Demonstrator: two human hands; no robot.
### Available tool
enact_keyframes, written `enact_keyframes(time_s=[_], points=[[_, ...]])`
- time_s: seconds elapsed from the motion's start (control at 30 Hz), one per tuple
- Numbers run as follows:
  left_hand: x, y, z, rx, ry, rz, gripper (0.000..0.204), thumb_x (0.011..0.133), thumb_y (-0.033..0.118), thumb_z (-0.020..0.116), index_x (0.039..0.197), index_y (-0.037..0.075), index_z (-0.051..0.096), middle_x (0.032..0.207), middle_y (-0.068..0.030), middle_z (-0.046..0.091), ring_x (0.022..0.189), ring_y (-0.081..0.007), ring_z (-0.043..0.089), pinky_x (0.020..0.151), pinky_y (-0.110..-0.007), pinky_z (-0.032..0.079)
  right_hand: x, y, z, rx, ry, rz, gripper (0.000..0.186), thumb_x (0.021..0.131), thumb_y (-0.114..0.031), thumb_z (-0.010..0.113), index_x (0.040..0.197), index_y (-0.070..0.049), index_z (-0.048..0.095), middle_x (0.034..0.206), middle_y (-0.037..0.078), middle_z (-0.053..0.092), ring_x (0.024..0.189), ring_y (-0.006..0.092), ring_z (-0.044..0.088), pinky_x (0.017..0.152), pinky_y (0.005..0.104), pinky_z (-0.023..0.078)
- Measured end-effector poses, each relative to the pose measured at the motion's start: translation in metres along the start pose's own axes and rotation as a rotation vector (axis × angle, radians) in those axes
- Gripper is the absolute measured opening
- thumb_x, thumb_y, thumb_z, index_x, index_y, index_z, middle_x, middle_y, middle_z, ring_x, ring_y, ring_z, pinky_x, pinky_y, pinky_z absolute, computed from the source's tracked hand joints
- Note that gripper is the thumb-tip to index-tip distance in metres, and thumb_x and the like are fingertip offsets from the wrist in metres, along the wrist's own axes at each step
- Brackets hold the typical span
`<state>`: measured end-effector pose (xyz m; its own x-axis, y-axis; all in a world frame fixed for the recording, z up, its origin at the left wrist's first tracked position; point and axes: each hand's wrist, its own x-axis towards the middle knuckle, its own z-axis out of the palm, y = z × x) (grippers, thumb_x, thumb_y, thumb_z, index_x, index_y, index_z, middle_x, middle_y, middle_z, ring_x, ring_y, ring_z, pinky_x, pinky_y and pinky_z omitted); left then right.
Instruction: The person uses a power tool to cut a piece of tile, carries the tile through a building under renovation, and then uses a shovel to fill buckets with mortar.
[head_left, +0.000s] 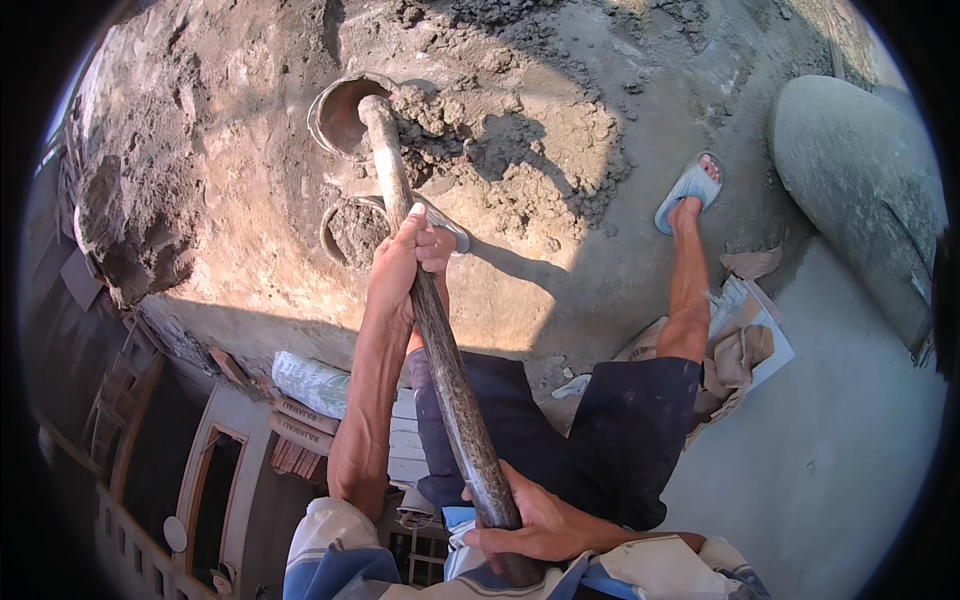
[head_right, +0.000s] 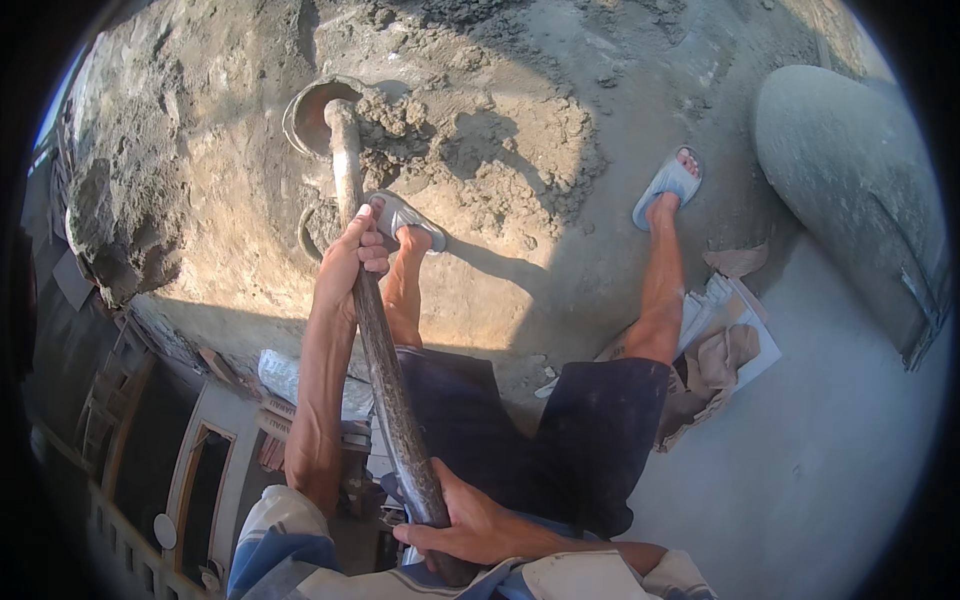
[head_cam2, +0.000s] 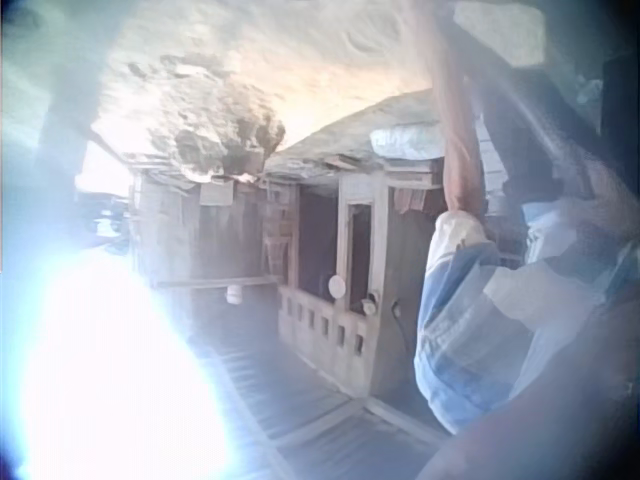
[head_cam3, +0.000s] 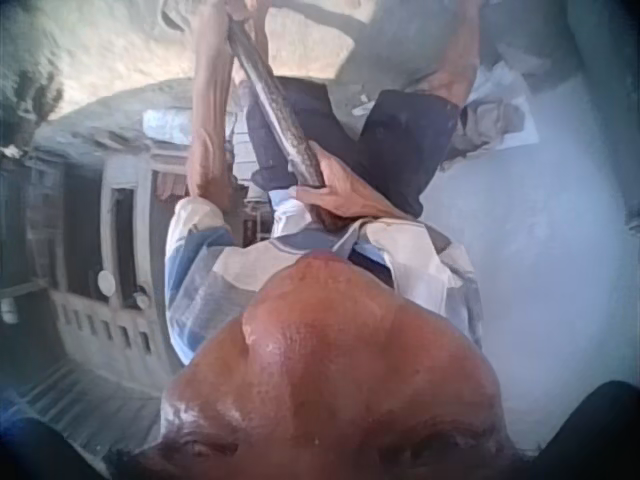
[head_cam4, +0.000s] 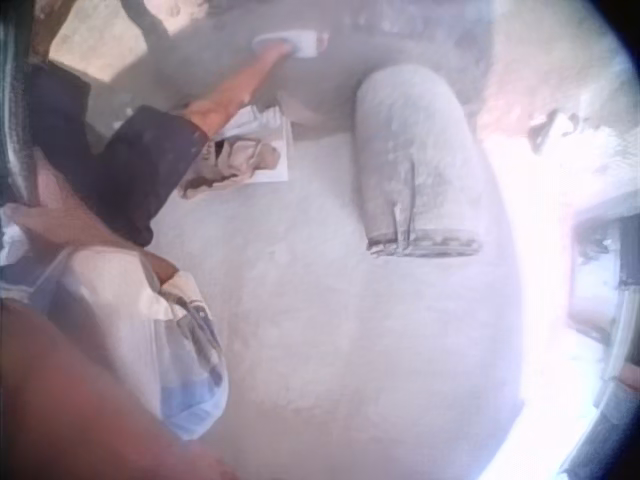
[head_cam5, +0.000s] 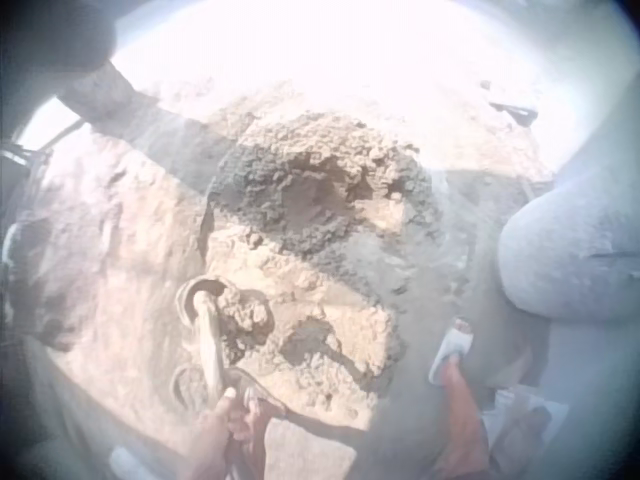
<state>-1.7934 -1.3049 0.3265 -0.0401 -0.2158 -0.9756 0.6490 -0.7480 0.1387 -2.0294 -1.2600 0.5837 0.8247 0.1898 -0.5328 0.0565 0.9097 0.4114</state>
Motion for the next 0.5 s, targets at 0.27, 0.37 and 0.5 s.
enact_keyframes(time_s=[0.27, 0.37, 0.5], points=[[0.095, -0.075, -0.062, -0.135, 0.302, 0.47, 0.018, 0.11, 0.026, 0.061, 0.116, 0.011, 0.055, 0.074, 0.0041, 0.045, 0.062, -0.0105, 0.047, 0.057, -0.029, 0.044, 0.168, 0.052, -0.32, -1.109, 0.966, -0.52, 0.037, 0.087, -0.011, 0.079, 0.116, -0.001, 0.058, 0.083, 0.022, 0.063, 0.075, 0.032, 0.064, 0.074, 0.0425, 0.053], [0.08, -0.075, -0.051, -0.1, 0.252, 0.536, 0.019, 0.109, 0.025, 0.063, 0.113, 0.01, 0.053, 0.075, 0.0028, 0.047, 0.064, -0.0115, 0.05, 0.059, -0.03, 0.045, 0.202, 0.047, -0.356, -1.041, 0.964, -0.515, 0.038, 0.086, -0.008, 0.08, 0.117, -0.001, 0.059, 0.086, 0.022, 0.063, 0.079, 0.0322, 0.061, 0.075, 0.0431, 0.052], [0.049, -0.055, -0.015, 0.047, 0.228, 0.613, 0.022, 0.11, 0.027, 0.063, 0.101, 0.01, 0.052, 0.069, 0.0015, 0.046, 0.057, -0.0122, 0.048, 0.056, -0.031, 0.044, 0.203, 0.034, -0.35, -1.01, 0.907, -0.466, 0.043, 0.084, -0.009, 0.081, 0.121, 0.0, 0.061, 0.094, 0.026, 0.069, 0.089, 0.039, 0.072, 0.079, 0.0457, 0.053]])
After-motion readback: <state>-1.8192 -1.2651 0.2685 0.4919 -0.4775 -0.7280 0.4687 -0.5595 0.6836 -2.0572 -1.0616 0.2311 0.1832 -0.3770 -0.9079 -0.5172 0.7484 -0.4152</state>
